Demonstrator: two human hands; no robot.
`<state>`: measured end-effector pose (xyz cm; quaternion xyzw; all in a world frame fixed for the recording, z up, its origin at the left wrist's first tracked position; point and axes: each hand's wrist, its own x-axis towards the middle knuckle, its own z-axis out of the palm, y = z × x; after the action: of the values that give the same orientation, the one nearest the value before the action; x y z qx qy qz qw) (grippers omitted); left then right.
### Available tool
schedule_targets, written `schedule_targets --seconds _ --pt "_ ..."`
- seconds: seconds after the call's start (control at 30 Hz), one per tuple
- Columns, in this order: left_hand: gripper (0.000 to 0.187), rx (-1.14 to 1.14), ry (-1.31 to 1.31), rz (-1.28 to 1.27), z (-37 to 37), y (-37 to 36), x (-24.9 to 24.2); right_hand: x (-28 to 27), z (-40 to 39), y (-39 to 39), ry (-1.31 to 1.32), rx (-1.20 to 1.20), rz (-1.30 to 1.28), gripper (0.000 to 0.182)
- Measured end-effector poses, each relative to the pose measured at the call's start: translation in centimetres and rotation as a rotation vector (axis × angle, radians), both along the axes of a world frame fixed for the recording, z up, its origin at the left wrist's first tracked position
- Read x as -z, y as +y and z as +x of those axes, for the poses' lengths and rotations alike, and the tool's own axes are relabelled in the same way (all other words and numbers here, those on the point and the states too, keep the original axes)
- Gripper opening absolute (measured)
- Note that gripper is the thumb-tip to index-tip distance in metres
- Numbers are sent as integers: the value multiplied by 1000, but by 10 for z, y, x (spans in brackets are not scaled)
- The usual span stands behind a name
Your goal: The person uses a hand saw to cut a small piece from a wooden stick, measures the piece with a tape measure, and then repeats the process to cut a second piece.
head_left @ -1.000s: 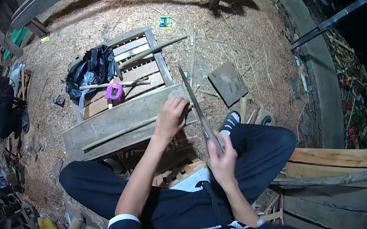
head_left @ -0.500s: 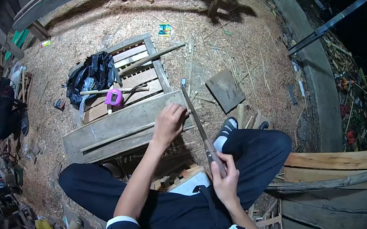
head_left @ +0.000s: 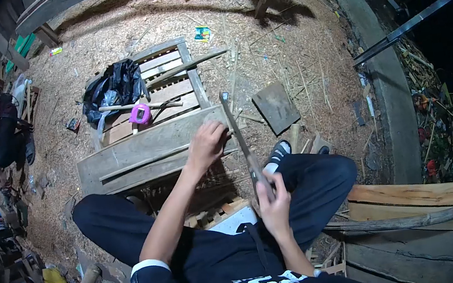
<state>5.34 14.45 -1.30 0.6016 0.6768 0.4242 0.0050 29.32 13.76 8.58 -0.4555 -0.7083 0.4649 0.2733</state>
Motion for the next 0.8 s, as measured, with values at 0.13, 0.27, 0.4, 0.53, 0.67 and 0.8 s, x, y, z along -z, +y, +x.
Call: schedule_targets --seconds 0.13,0.27,0.4,0.53,0.67,0.8 --pt "20 -22 -15 33 -1 3 4 7 -20 5 17 7 84 30" --pt "19 -23 -2 12 -2 1 4 4 -11 -3 -36 5 7 28" --pt "17 2 -39 35 -2 2 1 1 -5 -5 5 31 -42 27" --pt "17 -13 16 22 -5 3 -1 -1 -26 9 5 -24 139 27" --pt "17 -9 -26 15 -2 3 3 -3 0 -7 1 27 19 25" --pt "15 -31 -4 -12 -5 1 -4 3 -40 17 -12 -14 40 23"
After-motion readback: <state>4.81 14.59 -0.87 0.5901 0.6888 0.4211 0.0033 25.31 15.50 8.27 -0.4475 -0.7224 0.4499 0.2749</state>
